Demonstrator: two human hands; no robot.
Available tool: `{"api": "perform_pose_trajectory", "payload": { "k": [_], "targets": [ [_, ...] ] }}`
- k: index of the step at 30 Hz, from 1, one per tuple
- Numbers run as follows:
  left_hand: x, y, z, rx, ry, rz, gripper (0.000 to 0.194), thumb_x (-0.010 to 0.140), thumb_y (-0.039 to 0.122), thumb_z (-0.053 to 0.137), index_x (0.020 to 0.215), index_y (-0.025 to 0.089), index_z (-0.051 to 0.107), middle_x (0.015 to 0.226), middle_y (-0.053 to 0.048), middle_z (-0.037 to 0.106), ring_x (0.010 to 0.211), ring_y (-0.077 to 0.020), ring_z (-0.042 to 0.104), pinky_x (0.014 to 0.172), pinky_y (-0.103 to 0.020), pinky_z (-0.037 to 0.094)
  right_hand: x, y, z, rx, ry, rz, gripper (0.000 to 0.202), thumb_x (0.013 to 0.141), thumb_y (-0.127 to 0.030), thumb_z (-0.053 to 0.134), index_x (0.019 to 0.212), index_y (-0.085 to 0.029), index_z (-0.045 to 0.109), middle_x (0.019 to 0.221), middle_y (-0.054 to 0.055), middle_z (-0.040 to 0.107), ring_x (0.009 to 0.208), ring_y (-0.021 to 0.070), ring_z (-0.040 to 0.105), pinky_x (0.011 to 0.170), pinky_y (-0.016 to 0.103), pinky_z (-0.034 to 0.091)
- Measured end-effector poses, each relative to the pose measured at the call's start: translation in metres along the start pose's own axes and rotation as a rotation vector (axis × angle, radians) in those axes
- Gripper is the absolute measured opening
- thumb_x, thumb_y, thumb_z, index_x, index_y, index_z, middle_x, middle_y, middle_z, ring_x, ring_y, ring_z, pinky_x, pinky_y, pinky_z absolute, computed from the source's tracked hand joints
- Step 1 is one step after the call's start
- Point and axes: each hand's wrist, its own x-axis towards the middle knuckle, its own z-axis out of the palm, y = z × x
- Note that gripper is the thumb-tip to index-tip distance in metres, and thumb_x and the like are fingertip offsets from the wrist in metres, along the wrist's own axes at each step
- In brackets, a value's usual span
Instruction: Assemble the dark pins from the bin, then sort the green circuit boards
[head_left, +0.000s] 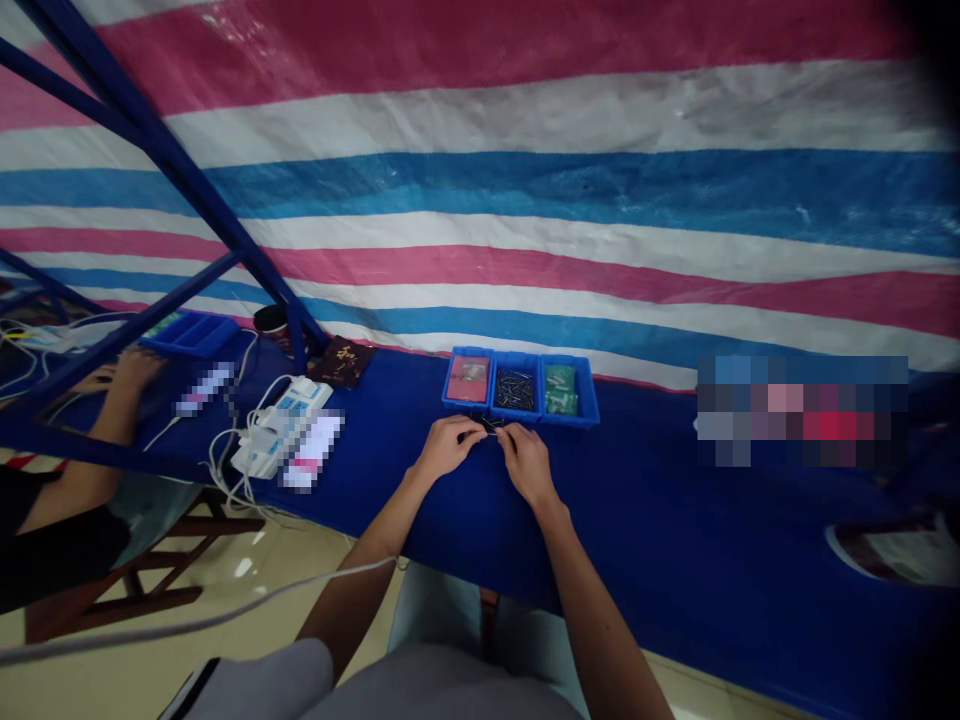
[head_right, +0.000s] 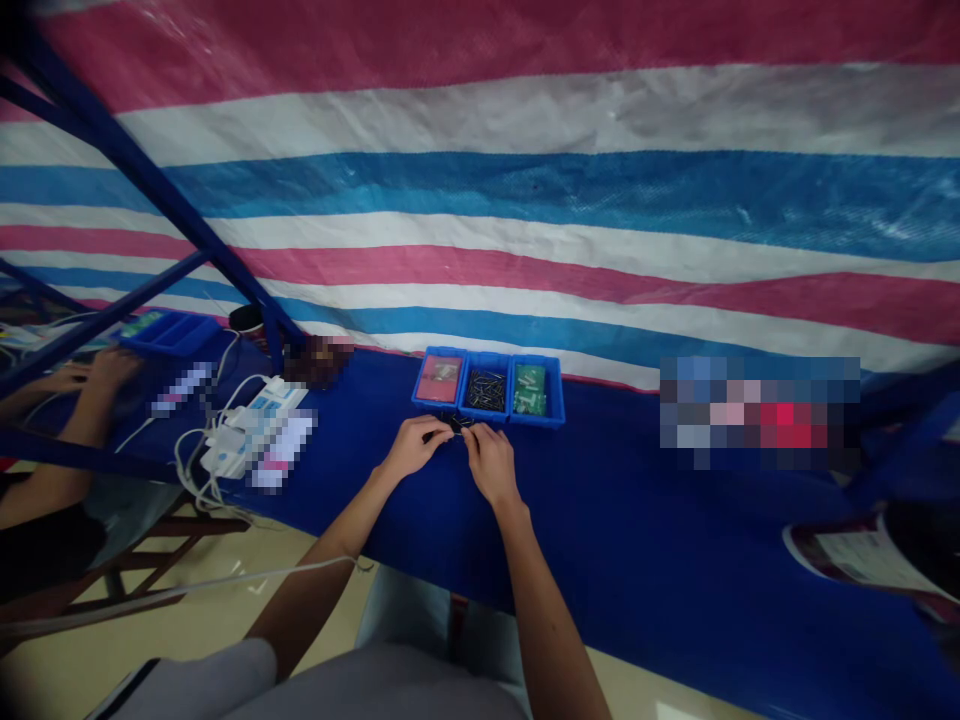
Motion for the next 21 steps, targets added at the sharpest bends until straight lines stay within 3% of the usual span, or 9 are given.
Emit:
{"api": "perform_pose_trajectory", "payload": {
  "k": [13,17,21],
  "targets": [
    [-0.001,-0.004,0.002,-0.036,0.025,-0.024,0.023,0.093,0.034,0.060,0.087,0.019,0.075,0.077,-0.004,0.072,0.069,-0.0151,0.063,0.069,-0.026,0.048,-0.001,-0.001,0.000,-0.066,0.047,0.010,0.048,0.107,-0.040,0.029,0.066,-0.022,0.047,0.062,0.001,0.056,0.058,0.0162,0.052,0.070,0.031,0.035],
    [0.000,-0.005,0.001,-0.064,0.110,-0.074,0.028,0.093,0.037,0.059,0.084,0.017,0.075,0.071,-0.004,0.070,0.062,-0.0139,0.060,0.062,-0.025,0.045,-0.004,-0.005,-0.007,0.035,0.169,0.074,0.046,0.105,-0.043,0.032,0.072,-0.021,0.053,0.068,0.004,0.059,0.063,0.0174,0.053,0.067,0.030,0.038],
    [0.001,-0.006,-0.001,-0.114,0.202,-0.133,0.029,0.092,0.039,0.059,0.082,0.015,0.073,0.072,-0.003,0.070,0.061,-0.0129,0.059,0.060,-0.024,0.044,0.009,-0.015,-0.021,0.153,0.366,0.141,0.037,0.102,-0.045,0.042,0.092,-0.018,0.065,0.081,0.007,0.066,0.069,0.0180,0.057,0.069,0.029,0.043]
  ]
}}
